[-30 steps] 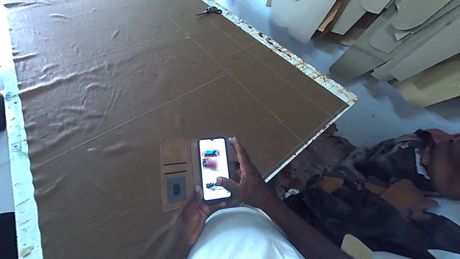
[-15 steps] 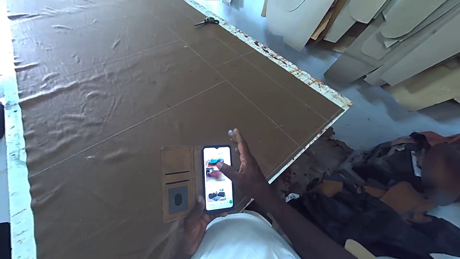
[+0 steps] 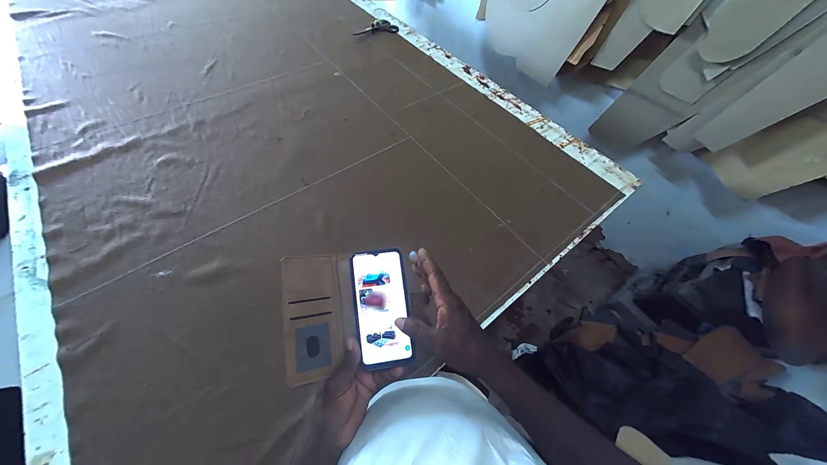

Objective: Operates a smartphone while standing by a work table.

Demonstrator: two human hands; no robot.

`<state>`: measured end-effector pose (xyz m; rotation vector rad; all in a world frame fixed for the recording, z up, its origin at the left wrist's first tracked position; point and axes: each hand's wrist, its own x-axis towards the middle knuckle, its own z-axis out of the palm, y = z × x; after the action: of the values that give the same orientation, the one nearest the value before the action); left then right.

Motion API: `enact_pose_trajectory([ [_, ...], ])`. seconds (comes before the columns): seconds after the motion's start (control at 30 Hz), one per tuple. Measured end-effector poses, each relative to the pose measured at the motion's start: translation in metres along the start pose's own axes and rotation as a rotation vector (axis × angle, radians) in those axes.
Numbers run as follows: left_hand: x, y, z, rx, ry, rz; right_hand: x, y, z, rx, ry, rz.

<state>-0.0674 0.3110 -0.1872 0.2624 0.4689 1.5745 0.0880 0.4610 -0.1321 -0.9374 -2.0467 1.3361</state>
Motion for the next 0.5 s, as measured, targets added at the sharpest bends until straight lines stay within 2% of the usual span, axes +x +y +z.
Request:
enact_pose_trajectory([
  [0.17, 0.0, 0.001, 0.002, -0.023, 0.051, 0.036, -0.022, 0.004, 0.0, -0.018, -0.123, 0.086],
  [0.5, 0.001, -0.001, 0.002, -0.005, 0.05, 0.033, -0.022, 0.002, -0.004, 0.027, -0.088, 0.096],
])
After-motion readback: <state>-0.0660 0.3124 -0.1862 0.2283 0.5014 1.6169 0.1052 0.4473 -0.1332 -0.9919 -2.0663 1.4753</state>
